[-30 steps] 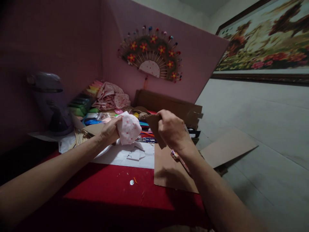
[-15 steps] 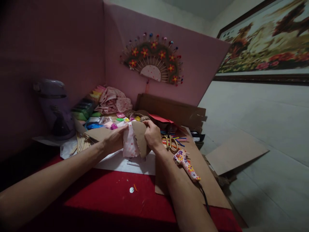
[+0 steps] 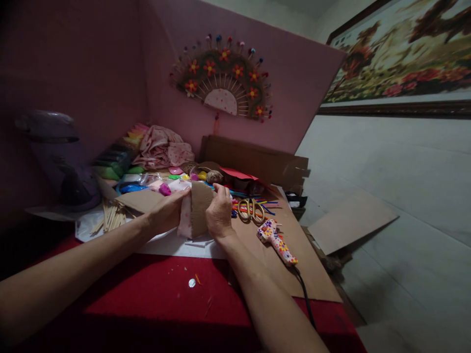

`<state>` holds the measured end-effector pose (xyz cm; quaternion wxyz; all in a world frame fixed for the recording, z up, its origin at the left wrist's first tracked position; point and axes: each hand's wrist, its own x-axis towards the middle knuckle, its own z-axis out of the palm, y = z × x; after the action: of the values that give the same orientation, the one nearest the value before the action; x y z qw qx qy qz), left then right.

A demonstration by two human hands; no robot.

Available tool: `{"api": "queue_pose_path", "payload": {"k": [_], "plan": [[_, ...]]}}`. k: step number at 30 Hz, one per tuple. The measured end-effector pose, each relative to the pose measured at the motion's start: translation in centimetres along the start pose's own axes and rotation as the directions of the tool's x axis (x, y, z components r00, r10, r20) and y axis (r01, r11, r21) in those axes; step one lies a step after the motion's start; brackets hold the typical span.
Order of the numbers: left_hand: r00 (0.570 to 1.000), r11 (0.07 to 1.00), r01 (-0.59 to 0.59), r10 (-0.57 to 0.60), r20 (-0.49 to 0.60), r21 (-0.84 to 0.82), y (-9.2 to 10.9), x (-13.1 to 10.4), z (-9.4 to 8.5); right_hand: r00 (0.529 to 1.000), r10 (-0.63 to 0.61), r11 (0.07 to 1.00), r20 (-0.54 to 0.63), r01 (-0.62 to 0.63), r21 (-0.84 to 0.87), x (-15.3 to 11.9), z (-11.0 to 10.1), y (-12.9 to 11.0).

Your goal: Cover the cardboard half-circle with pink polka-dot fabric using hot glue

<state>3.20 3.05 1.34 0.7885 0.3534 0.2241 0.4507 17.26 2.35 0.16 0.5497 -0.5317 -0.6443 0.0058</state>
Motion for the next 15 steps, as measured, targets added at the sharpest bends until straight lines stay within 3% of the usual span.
{"api": "queue_pose_path", "payload": {"k": [8, 15], "plan": [[0.997, 0.997, -0.060, 0.063, -0.044, 0.051, -0.6, 0.2, -0.1, 0.992, 0.114, 0.989, -0.056, -0.108, 0.100, -0.5, 0.6, 0.1], [0.991, 0.992, -0.123, 0.124, -0.044, 0.017, -0.3, 0.5, -0.5, 0.959, 0.281, 0.915, 0.022, -0.275, 0.294, -0.5, 1.2, 0.5]]}}
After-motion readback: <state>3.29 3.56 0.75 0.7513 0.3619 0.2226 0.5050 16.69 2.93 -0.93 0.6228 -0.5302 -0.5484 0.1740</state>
